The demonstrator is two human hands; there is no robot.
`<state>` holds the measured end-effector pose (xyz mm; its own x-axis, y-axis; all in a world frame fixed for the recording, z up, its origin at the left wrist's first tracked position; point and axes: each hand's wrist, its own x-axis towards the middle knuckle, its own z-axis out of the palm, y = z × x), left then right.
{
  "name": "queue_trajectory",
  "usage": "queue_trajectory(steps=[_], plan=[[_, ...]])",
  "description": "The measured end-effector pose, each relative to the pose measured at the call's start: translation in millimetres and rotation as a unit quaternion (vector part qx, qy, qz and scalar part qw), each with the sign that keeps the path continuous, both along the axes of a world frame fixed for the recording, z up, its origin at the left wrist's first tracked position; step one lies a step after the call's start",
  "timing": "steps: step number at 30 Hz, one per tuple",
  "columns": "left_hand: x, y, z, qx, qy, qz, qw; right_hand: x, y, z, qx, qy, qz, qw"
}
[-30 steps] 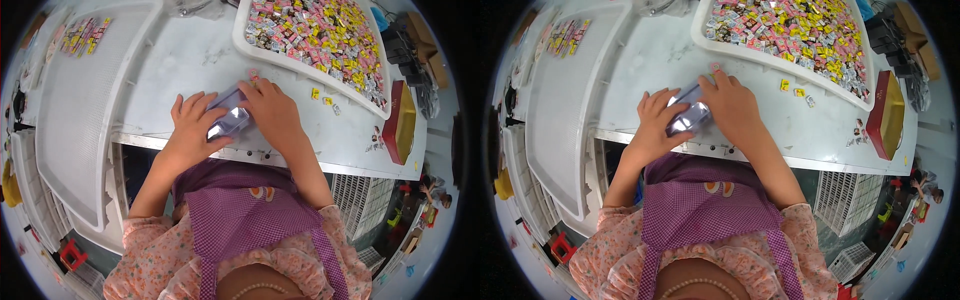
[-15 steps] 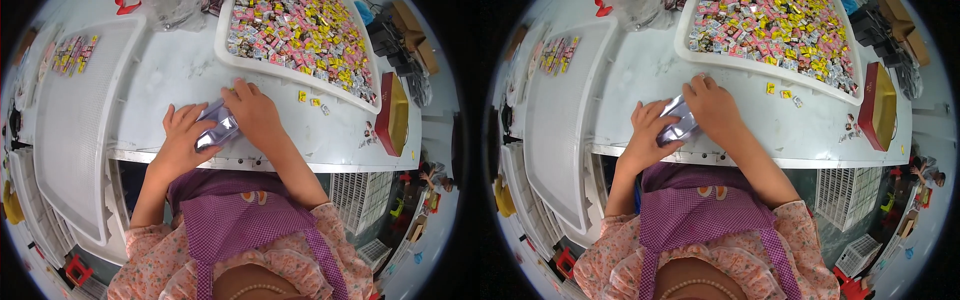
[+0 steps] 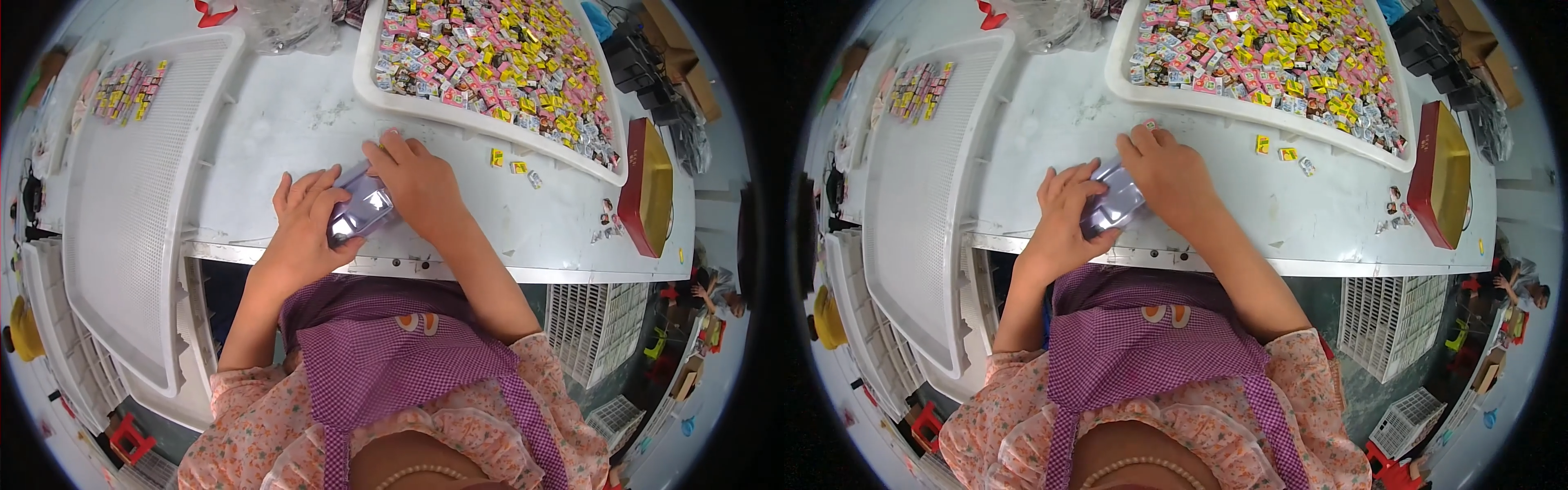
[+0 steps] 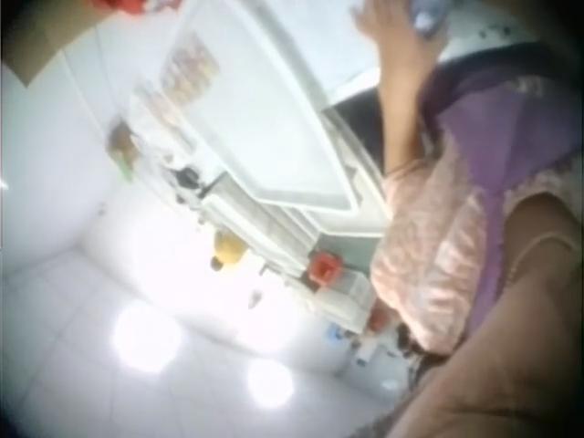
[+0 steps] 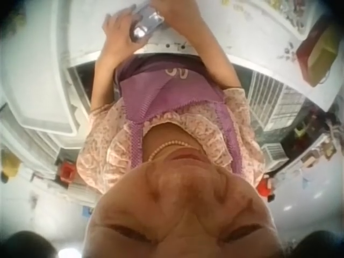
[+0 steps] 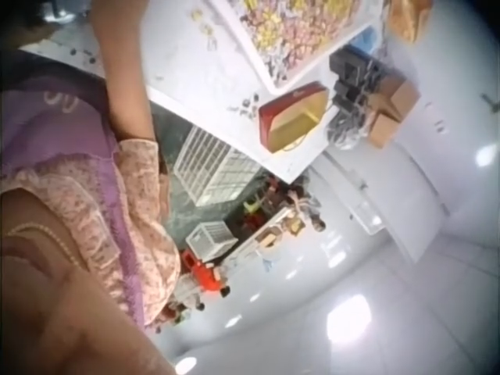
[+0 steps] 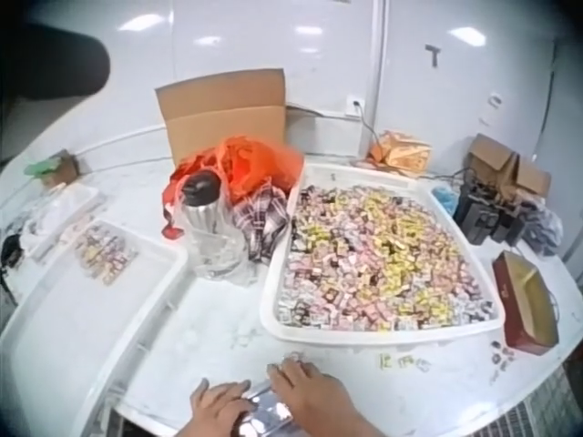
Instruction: Assemble small toy components by placing pieces into clear plastic containers and applying stickers.
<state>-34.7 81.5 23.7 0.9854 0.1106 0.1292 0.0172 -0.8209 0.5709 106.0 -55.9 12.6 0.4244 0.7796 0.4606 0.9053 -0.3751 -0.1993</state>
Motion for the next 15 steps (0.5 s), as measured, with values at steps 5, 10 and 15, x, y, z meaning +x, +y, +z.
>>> queue_trajectory(steps=[5, 10, 15], plan=[[-0.6, 0.7, -0.1, -0.002, 0.004, 0.001, 1.0, 1.5, -1.8, 0.4, -0.019, 0.007, 0.02, 1.0], [-0.2, 0.6, 0.8, -0.01, 0.01, 0.003, 1.0, -1.0, 0.8, 2.1, 0.002, 0.0, 0.011, 1.0], [-0.1, 1.5, 0.7, -0.01, 0.01, 0.003, 1.0, 1.7, 2.1, 3.5, -0.035, 0.027, 0.012, 0.999]])
